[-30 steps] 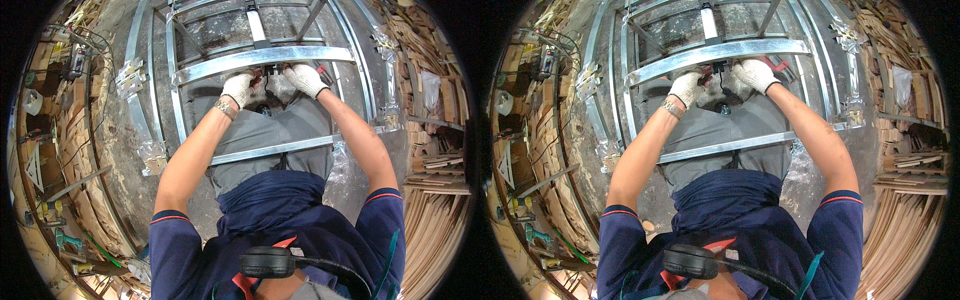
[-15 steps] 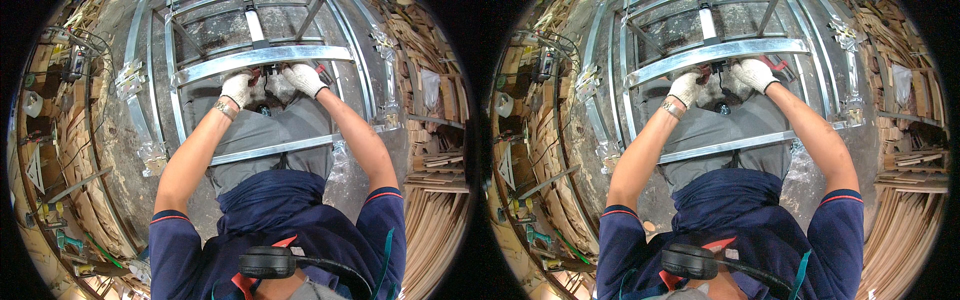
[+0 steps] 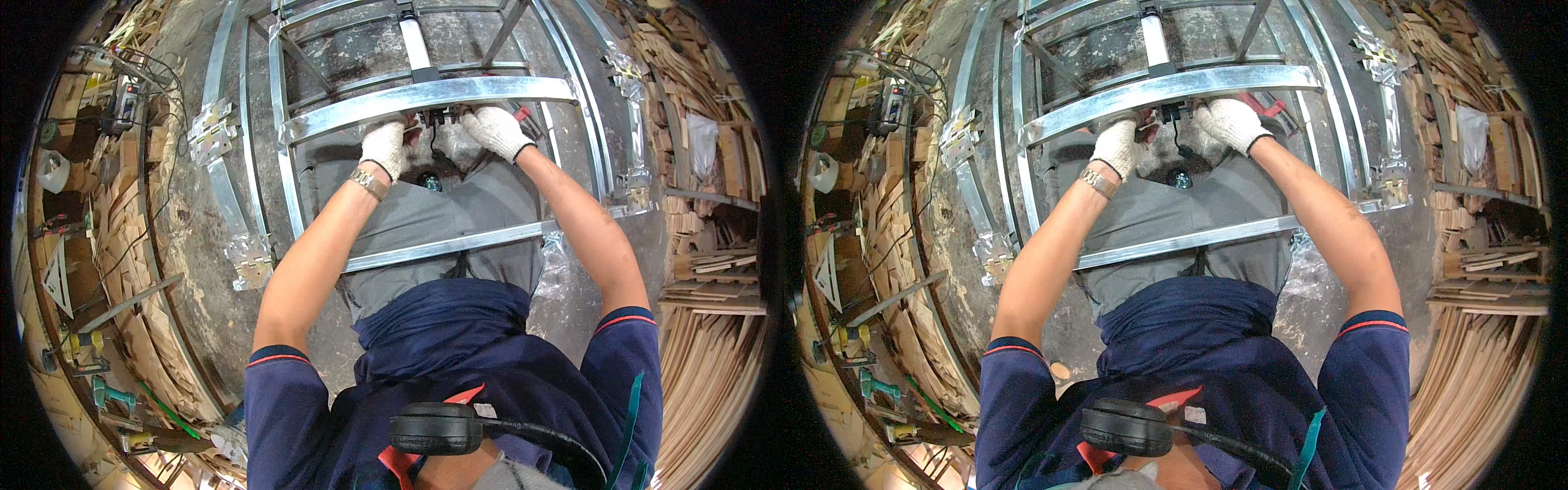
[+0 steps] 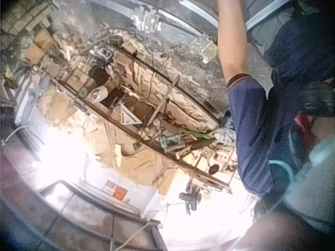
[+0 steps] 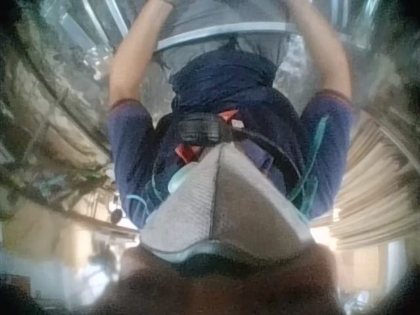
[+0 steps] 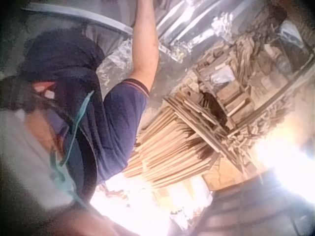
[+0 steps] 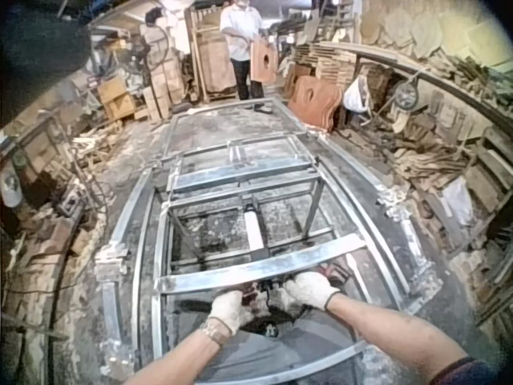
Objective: The person assembles a metal frame by tightening bolts and nuts using a wrench and a red clamp. They repeatedly adjust the clamp and wrench to secure the frame components in a workshop setting.
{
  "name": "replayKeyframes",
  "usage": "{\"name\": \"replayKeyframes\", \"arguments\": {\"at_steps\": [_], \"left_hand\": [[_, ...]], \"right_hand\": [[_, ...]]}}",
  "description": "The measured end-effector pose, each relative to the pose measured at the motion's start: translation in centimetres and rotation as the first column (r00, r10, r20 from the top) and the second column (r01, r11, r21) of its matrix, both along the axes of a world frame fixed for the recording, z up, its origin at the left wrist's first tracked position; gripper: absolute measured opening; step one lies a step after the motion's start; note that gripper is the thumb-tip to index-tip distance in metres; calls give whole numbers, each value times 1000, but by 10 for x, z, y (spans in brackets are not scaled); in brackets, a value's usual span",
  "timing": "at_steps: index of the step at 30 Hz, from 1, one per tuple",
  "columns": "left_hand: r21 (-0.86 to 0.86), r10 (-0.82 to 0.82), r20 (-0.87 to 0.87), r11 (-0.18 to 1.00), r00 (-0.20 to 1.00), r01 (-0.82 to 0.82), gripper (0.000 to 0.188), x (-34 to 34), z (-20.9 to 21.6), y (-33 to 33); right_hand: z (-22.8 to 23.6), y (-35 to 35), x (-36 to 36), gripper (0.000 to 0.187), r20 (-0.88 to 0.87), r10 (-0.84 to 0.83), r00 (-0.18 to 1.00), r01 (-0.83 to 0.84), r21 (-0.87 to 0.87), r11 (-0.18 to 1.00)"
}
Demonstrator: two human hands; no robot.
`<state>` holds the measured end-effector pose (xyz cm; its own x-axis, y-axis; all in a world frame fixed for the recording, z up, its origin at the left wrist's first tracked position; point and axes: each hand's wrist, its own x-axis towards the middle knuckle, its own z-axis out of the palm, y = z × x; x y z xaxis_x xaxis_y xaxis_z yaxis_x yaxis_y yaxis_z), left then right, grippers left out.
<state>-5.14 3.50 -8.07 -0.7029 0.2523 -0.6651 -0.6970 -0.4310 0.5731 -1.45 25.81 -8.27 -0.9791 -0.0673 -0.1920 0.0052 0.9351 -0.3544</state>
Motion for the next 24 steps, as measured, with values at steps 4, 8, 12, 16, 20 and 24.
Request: {"name": "replayKeyframes", "arguments": {"at_steps": [4, 8, 12, 16, 20, 24], "left_hand": [[-277, -365, -276, 916, 889, 290, 24, -1, -28, -12], [-4, -76, -178, 997, 981, 77, 24, 8, -13, -1], [4, 61, -9, 998, 998, -61, 23, 6, -3, 4], [-173, -306, -212, 946, 928, 273, 8, 6, -20, -4], [-48, -179, -221, 984, 959, 172, 8, 7, -30, 5], [-109, -161, -299, 985, 941, 134, 13, 1, -51, -11]], "right_hand": [[7, -4, 2, 56, 6, -38, 999, 38, -30, 999], [13, -4, 4, 55, 23, -37, 999, 37, 4, 999], [14, 0, 0, 52, 31, 3, 1000, -5, 64, 998], [14, 0, 1, 34, -15, 41, 999, -40, 62, 997], [-8, 11, 5, 36, -247, 85, 965, -55, 129, 990], [19, 4, 1, 39, -91, 83, 992, -72, 121, 990]]}}
